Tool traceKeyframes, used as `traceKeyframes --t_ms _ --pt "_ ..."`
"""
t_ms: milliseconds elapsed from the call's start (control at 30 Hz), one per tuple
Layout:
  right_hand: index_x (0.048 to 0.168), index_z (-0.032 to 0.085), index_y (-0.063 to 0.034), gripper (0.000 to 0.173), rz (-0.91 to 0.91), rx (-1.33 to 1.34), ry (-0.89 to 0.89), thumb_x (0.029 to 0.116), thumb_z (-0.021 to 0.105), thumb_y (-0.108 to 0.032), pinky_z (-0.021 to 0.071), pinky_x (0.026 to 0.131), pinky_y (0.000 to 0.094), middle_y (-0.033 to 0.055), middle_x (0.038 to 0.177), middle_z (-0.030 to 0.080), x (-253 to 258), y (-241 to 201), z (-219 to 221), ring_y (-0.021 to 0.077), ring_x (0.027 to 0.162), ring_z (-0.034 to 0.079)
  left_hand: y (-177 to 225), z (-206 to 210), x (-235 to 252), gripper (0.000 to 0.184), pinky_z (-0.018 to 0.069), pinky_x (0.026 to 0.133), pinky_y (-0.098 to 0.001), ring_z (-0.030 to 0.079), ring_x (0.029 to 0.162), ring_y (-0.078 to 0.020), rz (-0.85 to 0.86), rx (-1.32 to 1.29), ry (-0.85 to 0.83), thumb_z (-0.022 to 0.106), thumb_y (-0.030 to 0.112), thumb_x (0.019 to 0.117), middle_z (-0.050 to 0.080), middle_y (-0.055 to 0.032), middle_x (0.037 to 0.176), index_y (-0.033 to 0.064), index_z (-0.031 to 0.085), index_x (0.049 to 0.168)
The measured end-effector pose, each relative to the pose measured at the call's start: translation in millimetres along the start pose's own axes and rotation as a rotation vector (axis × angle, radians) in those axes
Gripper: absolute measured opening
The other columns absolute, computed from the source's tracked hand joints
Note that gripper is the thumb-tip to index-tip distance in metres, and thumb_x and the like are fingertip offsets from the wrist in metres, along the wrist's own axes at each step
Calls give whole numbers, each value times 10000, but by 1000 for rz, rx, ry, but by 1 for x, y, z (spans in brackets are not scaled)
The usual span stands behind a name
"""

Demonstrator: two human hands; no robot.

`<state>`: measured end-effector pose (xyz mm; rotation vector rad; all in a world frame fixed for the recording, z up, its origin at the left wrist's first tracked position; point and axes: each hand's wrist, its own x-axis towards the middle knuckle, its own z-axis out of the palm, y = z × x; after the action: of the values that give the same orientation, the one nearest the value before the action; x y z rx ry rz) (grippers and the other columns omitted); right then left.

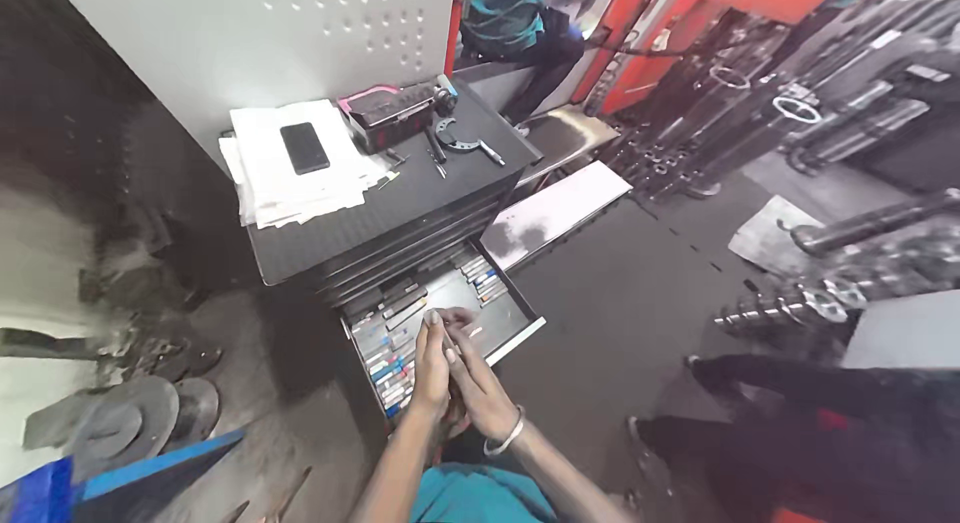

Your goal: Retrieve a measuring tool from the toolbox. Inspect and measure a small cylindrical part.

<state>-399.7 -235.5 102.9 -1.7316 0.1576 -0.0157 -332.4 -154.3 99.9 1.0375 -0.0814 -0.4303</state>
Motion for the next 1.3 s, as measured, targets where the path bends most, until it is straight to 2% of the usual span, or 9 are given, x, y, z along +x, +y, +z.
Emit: traceKeyframes --t_ms 200,400,567,767,900,1000,1067,1167,1300 --pt "1484 502 -21 542 -139 -154 12 1113 328 -376 582 930 400 127 1204 715 8 -15 -22 152 1059 704 17 36 10 513 638 622 -366 691 613 -209 98 -123 153 121 311 1122 645 -69 724 51 517 927" --pt "1509 467 -18 514 -224 -193 -99 1114 330 -318 588 908 436 148 1183 717 30 -20 -81 199 1036 716 14 91 37 462 602 495 -331 643 506 -186 116 -131 264 129 343 1129 608 -37 647 70 485 1019" --pt "1524 426 -2 530 -252 -163 -189 1119 336 -331 597 821 437 154 1092 721 50 -23 -160 211 882 716 -3 154 73 491 593 486 -317 637 503 -171 128 -172 267 130 401 1125 599 -35 643 82 488 1018" --pt "1533 382 22 549 -213 -68 -414 1119 326 -335 582 883 388 154 1137 696 70 -27 -221 166 923 698 -10 201 93 483 602 489 -328 639 502 -160 128 -234 370 159 418 1126 589 -26 629 89 491 1003" --pt "1553 351 -3 554 -192 57 -473 1117 347 -345 586 810 314 129 1193 660 80 -26 -222 119 911 674 -10 200 96 498 621 636 -337 684 642 -168 150 -267 452 183 425 1127 632 -31 702 92 520 977" --pt "1593 266 30 559 -182 -114 -428 1100 391 -202 466 1115 419 235 1448 558 79 -48 -221 259 1274 611 -9 197 102 614 608 804 -350 722 871 -178 259 -173 435 109 413 1124 734 -61 911 46 591 1029" --pt "1567 349 1 521 -194 -203 -347 1090 431 -192 514 1030 525 256 1285 653 80 -56 -218 345 1154 673 -3 199 108 613 608 858 -355 734 900 -163 323 -151 350 73 434 1114 738 -15 878 97 570 989" --pt "1420 518 38 405 -287 -170 -295 1092 456 -190 531 953 578 266 1125 701 83 -67 -211 397 1035 701 14 191 109 600 623 762 -323 716 718 -102 369 -199 209 82 459 1104 683 83 699 198 583 901" --pt "1350 571 91 390 -362 -153 -249 1078 466 -167 515 982 560 278 1126 705 76 -100 -211 398 1038 704 47 211 100 503 563 545 -214 616 532 -43 406 -159 191 68 347 1122 569 102 596 156 493 931"
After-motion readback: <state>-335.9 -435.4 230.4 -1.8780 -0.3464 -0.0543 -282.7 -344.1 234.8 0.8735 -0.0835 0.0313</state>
